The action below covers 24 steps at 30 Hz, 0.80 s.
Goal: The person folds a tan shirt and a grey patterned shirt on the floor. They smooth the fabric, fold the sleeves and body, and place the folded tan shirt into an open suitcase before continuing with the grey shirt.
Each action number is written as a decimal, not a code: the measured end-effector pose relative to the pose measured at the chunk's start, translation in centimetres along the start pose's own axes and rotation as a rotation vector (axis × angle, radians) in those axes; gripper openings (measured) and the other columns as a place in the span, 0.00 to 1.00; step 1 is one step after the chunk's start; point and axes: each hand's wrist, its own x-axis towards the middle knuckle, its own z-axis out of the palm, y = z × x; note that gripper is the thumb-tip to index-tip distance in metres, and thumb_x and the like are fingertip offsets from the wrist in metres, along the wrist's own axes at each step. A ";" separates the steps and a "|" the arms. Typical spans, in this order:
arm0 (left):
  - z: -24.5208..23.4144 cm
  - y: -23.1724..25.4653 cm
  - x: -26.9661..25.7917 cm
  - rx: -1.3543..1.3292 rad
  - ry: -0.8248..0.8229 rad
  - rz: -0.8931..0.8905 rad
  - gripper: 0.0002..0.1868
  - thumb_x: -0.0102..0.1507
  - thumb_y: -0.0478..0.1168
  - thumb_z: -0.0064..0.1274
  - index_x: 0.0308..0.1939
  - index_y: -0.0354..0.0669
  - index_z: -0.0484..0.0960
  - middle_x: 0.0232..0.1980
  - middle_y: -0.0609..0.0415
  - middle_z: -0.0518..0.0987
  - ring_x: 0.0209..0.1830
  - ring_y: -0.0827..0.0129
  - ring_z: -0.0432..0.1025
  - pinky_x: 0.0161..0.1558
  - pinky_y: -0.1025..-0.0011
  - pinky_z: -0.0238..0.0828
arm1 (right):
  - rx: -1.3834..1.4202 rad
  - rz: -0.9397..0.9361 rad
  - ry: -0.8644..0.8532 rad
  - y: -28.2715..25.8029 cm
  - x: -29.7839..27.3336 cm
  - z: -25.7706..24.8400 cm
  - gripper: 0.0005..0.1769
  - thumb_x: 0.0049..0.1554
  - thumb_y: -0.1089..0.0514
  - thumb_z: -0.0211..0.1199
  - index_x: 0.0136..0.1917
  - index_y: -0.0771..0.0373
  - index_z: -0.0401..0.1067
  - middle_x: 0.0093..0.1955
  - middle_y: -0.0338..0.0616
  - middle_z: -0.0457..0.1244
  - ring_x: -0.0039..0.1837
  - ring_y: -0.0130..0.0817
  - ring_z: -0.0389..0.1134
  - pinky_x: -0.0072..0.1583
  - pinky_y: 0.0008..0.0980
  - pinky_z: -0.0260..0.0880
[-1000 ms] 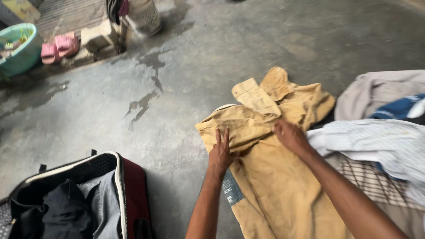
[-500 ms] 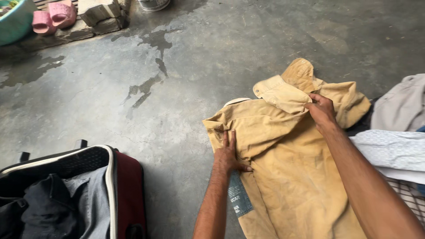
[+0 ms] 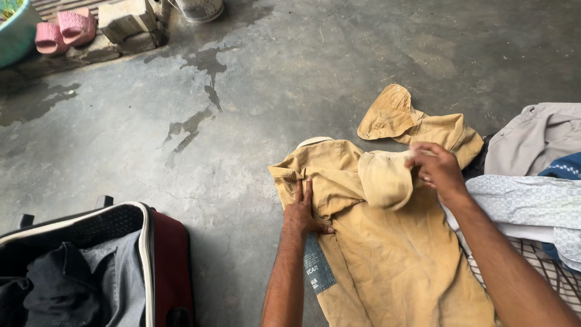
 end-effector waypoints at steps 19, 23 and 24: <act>-0.1 -0.4 0.0 -0.118 0.092 0.034 1.00 0.16 0.68 0.76 0.81 0.59 0.25 0.87 0.50 0.29 0.63 0.57 0.74 0.53 0.65 0.80 | -0.943 -1.142 -0.219 -3.2 1.3 -6.6 0.33 0.42 0.60 0.70 0.63 0.60 0.73 0.74 0.51 0.58 0.75 0.50 0.59 0.71 0.53 0.62; 0.0 -0.6 -0.1 -0.142 0.112 0.060 1.01 0.17 0.67 0.78 0.81 0.55 0.24 0.86 0.50 0.31 0.68 0.57 0.70 0.58 0.65 0.77 | -1.139 -0.778 -0.091 -1.2 -3.2 -14.8 0.27 0.50 0.48 0.69 0.63 0.55 0.74 0.50 0.40 0.73 0.44 0.28 0.77 0.48 0.28 0.81; -0.1 -0.7 -0.2 -0.175 0.121 0.071 1.01 0.17 0.66 0.78 0.81 0.54 0.24 0.86 0.51 0.31 0.69 0.57 0.70 0.58 0.65 0.77 | -1.235 -1.107 -0.169 -0.5 -5.1 -16.0 0.20 0.53 0.48 0.68 0.57 0.56 0.72 0.52 0.48 0.71 0.40 0.32 0.74 0.41 0.27 0.76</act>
